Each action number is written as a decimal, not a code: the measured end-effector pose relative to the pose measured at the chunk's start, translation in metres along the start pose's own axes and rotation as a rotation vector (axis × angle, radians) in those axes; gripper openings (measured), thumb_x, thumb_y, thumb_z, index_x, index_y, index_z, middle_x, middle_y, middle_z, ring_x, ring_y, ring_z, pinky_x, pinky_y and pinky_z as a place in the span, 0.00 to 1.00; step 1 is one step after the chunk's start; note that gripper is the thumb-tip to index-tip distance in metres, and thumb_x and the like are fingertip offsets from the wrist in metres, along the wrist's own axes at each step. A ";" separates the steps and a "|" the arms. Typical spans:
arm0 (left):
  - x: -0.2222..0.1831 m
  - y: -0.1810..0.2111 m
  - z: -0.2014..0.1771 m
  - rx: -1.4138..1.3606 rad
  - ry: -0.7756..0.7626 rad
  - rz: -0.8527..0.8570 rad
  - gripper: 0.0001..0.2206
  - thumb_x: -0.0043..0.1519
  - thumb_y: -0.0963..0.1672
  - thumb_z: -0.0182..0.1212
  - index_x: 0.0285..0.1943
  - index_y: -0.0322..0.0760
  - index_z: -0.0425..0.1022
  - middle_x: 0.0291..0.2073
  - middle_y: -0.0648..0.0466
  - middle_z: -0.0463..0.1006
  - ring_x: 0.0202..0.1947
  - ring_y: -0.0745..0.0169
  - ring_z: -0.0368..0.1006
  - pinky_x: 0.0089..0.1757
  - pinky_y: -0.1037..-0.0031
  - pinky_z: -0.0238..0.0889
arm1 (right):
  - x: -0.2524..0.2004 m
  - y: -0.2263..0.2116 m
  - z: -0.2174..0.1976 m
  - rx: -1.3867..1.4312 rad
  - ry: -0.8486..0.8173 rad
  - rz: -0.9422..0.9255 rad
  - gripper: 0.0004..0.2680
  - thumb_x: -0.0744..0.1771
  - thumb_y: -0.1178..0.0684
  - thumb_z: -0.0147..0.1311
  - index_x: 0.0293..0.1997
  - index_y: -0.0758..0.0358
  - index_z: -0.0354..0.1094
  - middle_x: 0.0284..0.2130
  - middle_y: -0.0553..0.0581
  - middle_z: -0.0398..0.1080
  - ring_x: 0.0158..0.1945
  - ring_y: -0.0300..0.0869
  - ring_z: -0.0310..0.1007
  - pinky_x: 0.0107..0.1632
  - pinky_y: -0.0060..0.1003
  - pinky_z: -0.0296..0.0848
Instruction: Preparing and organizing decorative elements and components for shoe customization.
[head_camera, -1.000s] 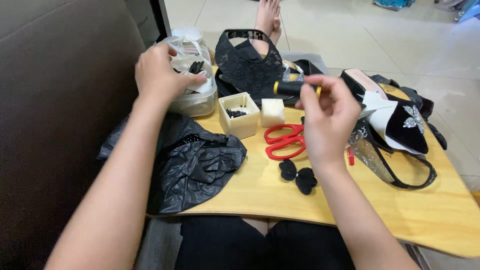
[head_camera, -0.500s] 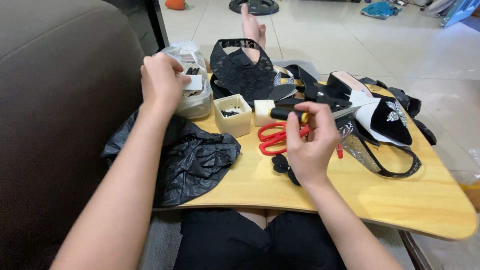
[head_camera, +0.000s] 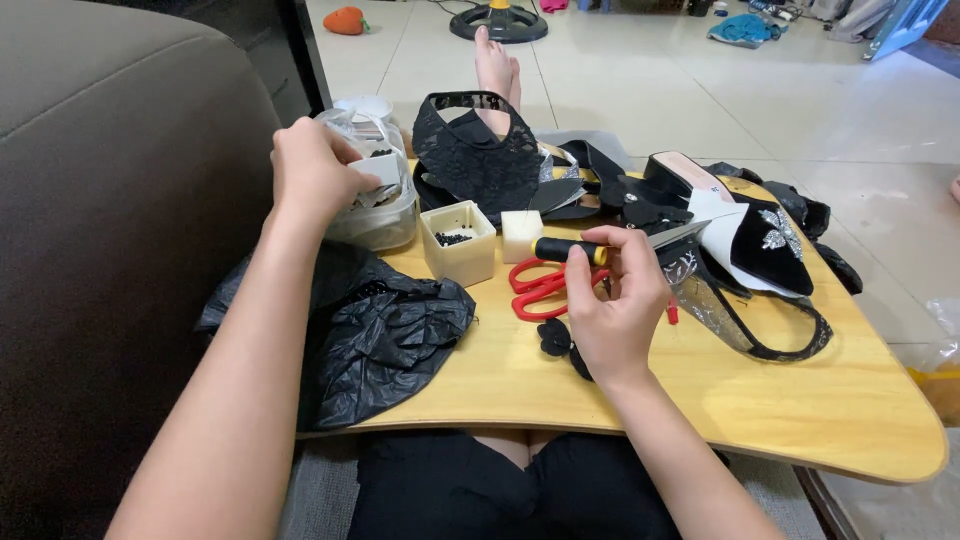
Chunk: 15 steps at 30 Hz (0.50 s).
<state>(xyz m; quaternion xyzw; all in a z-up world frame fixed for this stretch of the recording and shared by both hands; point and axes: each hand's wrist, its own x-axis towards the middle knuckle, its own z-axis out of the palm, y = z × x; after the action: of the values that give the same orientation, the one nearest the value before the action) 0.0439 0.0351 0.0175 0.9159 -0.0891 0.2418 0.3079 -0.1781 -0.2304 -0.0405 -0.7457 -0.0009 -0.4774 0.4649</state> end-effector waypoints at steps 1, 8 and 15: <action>-0.003 0.005 -0.003 0.000 0.001 0.000 0.17 0.38 0.44 0.85 0.36 0.40 0.86 0.23 0.51 0.81 0.34 0.46 0.78 0.41 0.60 0.73 | 0.000 0.001 0.000 0.000 0.000 -0.001 0.09 0.66 0.61 0.61 0.50 0.63 0.69 0.39 0.65 0.67 0.43 0.59 0.79 0.38 0.34 0.78; -0.033 0.033 -0.030 -0.004 0.246 0.144 0.09 0.52 0.38 0.76 0.41 0.35 0.86 0.25 0.47 0.81 0.29 0.45 0.80 0.33 0.58 0.75 | -0.002 0.002 -0.002 0.005 0.008 -0.015 0.09 0.66 0.61 0.61 0.49 0.63 0.69 0.38 0.64 0.67 0.43 0.59 0.79 0.38 0.34 0.78; -0.030 0.011 -0.012 0.348 0.108 0.009 0.12 0.61 0.43 0.69 0.44 0.24 0.81 0.37 0.35 0.77 0.41 0.30 0.77 0.41 0.47 0.75 | -0.002 0.000 -0.002 0.008 0.010 -0.018 0.08 0.66 0.62 0.61 0.49 0.63 0.69 0.38 0.64 0.66 0.43 0.59 0.79 0.37 0.33 0.78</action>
<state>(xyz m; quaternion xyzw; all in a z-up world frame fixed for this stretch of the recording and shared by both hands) 0.0094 0.0342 0.0164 0.9406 -0.0335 0.3038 0.1480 -0.1811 -0.2312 -0.0420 -0.7415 -0.0069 -0.4851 0.4635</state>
